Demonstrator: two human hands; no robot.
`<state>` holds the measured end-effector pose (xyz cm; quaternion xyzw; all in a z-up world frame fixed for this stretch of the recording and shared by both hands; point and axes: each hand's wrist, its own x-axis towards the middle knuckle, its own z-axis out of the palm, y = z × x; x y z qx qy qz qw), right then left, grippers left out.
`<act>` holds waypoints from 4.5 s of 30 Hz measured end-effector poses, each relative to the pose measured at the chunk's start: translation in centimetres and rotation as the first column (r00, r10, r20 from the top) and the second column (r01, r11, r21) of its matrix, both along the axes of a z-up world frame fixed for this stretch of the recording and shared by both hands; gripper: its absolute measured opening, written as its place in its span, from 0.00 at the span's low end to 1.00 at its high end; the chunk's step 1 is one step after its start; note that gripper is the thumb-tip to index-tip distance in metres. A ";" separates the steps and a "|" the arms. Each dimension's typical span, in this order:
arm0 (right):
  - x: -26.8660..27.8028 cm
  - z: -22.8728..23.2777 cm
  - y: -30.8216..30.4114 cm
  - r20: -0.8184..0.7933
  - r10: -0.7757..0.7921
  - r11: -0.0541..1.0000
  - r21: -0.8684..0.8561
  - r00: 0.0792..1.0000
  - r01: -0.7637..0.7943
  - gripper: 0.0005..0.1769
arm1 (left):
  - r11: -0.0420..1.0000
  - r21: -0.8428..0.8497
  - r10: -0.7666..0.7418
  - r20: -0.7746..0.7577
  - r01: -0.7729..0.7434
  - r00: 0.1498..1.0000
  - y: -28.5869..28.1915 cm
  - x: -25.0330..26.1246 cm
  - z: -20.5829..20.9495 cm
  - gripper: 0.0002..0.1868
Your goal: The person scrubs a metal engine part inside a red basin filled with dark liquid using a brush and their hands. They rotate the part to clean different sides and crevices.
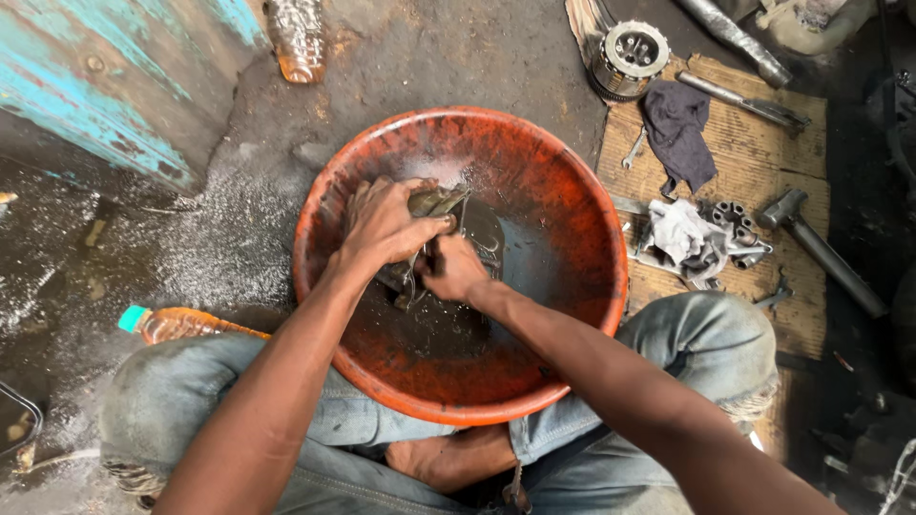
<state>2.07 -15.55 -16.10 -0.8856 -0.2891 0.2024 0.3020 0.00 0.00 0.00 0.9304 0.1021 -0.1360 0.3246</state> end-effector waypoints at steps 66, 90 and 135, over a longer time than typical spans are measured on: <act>1.0 3.4 -6.4 0.226 0.180 0.978 -0.149 0.957 -0.149 0.13 | 0.957 -0.287 0.040 0.042 -0.026 0.998 -2.0 -1.3 -2.7 0.37; 2.9 9.8 -11.8 0.170 0.005 0.950 -0.308 0.985 0.048 0.10 | 0.970 -0.240 0.045 0.051 -0.032 0.998 -1.4 -7.5 -1.7 0.62; -1.6 6.1 3.1 -0.015 -0.255 0.964 0.068 0.967 0.256 0.10 | 0.866 -0.488 0.220 0.176 -0.109 0.960 2.4 -0.5 -6.4 0.24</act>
